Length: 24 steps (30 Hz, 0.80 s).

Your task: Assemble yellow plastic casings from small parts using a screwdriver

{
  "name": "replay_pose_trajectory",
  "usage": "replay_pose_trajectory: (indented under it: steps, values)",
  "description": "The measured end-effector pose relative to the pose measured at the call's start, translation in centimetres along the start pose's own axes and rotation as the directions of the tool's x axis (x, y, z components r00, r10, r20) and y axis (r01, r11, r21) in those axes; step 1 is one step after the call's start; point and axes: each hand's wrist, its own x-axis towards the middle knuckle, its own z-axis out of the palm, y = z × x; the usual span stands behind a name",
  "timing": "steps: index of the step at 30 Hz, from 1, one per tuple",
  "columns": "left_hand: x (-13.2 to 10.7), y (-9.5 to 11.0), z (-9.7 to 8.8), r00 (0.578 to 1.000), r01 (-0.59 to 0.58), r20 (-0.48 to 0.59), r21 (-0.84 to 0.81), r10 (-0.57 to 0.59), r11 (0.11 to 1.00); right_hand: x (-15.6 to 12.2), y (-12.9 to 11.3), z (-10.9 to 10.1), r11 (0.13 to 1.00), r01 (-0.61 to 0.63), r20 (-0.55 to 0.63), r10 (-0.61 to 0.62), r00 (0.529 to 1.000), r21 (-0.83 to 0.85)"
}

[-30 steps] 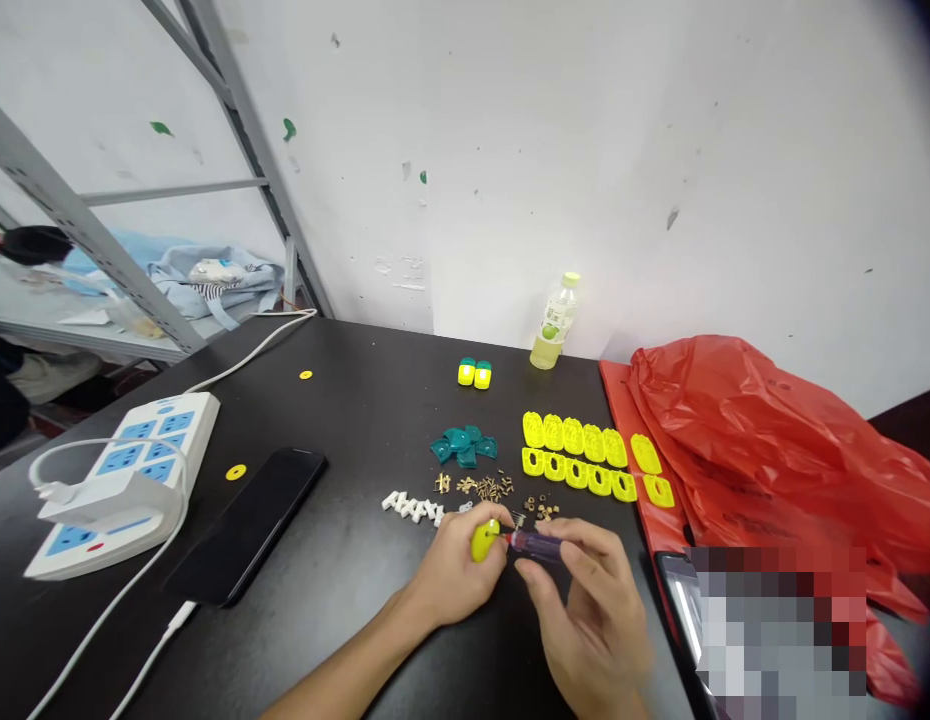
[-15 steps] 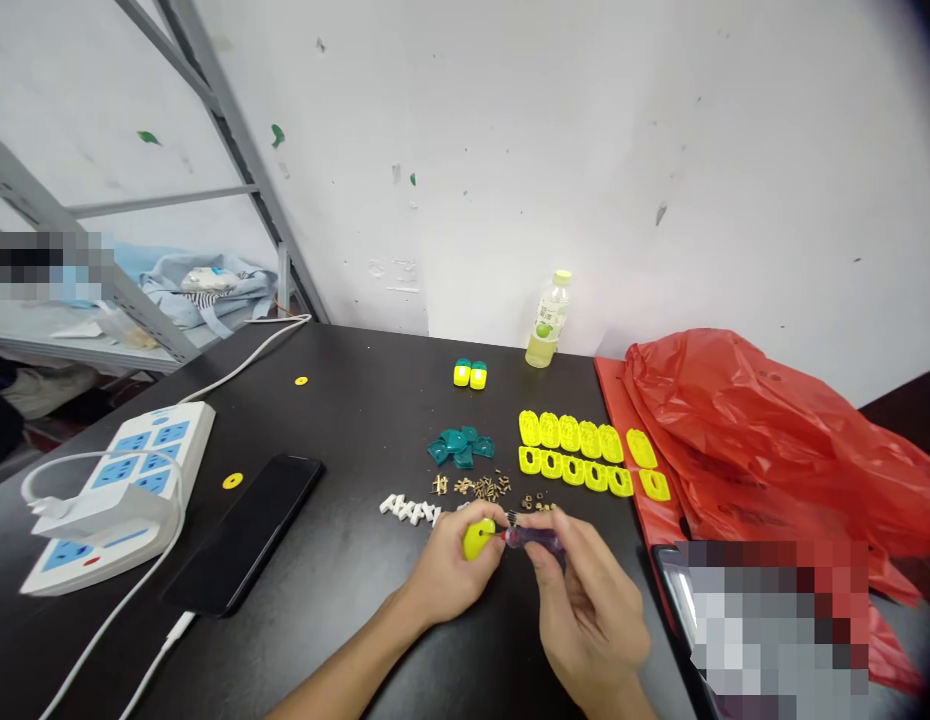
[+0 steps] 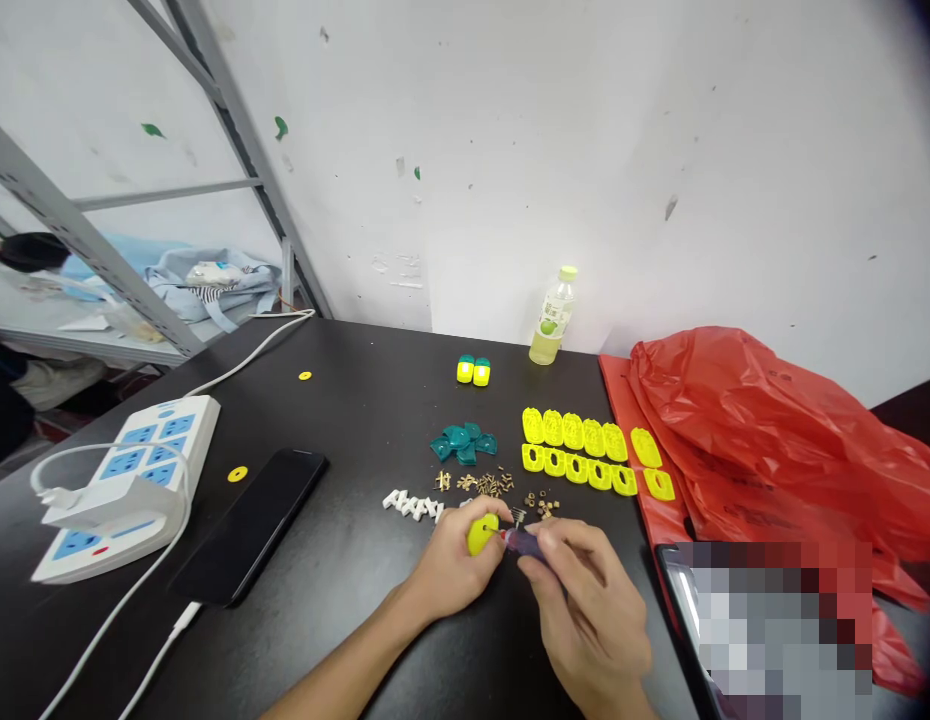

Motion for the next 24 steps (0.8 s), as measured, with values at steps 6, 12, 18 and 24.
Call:
replay_pose_trajectory:
  steps: [6,12,18,24]
  values:
    - [0.0,0.0,-0.1,1.000,-0.015,0.007,0.035,0.015,0.999,0.4,-0.5,0.0,1.000,0.001,0.049,-0.002,0.999,0.023]
    - [0.0,0.0,-0.1,1.000,-0.007,0.026,0.046,0.006,0.999,0.3,-0.5,0.1,1.000,0.007,-0.002,-0.007,1.000,0.023]
    - [0.0,0.1,-0.1,1.000,-0.008,0.023,0.056,0.006,0.998,-0.3,0.0,-0.1,0.999,-0.027,-0.018,0.026,0.999,-0.018]
    - [0.0,0.1,-0.1,0.999,0.002,0.034,0.070,-0.004,0.998,-0.4,0.1,0.0,0.999,-0.011,-0.059,0.009,0.998,-0.032]
